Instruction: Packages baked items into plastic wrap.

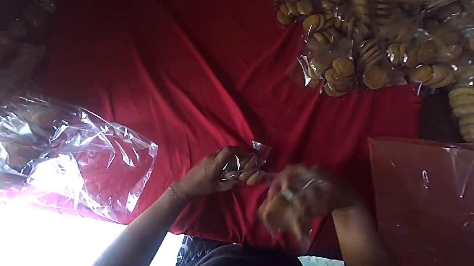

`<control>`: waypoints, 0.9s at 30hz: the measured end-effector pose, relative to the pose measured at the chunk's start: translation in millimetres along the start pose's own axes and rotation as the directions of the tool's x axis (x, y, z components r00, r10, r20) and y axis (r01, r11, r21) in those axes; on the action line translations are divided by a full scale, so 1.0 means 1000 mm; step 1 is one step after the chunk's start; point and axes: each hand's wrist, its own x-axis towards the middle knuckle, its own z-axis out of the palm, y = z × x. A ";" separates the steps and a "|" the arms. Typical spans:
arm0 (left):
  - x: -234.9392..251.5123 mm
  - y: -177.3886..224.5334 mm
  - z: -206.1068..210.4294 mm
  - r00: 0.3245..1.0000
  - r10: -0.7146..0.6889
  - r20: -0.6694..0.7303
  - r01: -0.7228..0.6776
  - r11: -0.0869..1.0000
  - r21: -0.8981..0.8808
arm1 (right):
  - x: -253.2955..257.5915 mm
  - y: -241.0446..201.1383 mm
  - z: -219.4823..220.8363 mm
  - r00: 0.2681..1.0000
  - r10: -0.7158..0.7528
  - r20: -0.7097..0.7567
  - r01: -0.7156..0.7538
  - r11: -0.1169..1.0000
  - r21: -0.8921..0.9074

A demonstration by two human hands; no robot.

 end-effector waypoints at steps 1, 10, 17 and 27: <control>-0.002 0.000 -0.001 0.999 0.042 0.010 -0.042 0.999 -0.013 | 0.002 -0.006 -0.002 0.975 -0.102 -0.196 0.106 0.994 0.010; -0.009 -0.017 0.004 0.997 0.032 -0.068 -0.034 0.999 -0.028 | 0.056 0.066 0.005 0.880 -0.329 -0.343 -0.008 0.710 -0.704; 0.006 -0.031 -0.008 1.000 0.021 0.014 -0.017 0.970 -0.241 | 0.041 0.031 0.021 0.960 -0.110 -0.257 -0.084 0.763 -0.641; -0.058 0.093 -0.012 0.980 -0.179 -0.084 0.138 0.922 -0.361 | 0.021 0.035 0.122 0.847 -0.283 -0.449 -0.047 0.802 -0.595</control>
